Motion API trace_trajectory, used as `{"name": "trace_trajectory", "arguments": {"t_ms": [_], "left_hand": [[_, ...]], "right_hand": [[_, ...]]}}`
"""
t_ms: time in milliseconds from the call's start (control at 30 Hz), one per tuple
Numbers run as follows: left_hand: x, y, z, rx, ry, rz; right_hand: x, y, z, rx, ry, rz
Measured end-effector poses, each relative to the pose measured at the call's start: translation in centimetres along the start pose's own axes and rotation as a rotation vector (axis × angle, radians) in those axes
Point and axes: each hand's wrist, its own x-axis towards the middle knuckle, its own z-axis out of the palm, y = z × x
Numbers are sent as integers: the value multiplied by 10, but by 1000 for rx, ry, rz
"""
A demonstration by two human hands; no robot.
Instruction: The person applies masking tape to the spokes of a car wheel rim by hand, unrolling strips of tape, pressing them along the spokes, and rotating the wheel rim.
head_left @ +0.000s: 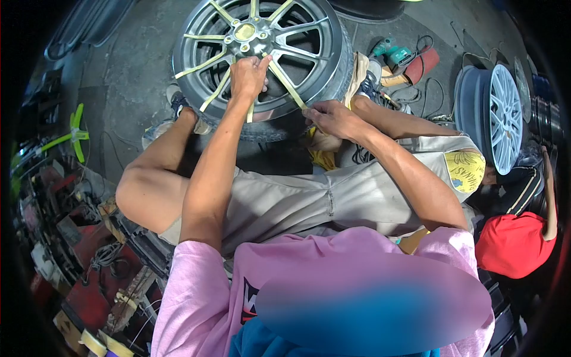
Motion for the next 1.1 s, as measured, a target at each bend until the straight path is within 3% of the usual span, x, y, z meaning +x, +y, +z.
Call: {"name": "trace_trajectory", "arguments": {"t_ms": [633, 700, 800, 1100], "left_hand": [[3, -10, 8, 176, 32, 0], [3, -8, 4, 153, 22, -33], [5, -12, -8, 59, -168, -105], [14, -21, 3, -303, -237, -269]], "right_hand": [[0, -5, 2, 37, 56, -69], [0, -5, -2, -6, 37, -9], [-7, -10, -3, 20, 46, -28], [-6, -13, -3, -12, 15, -32]]}}
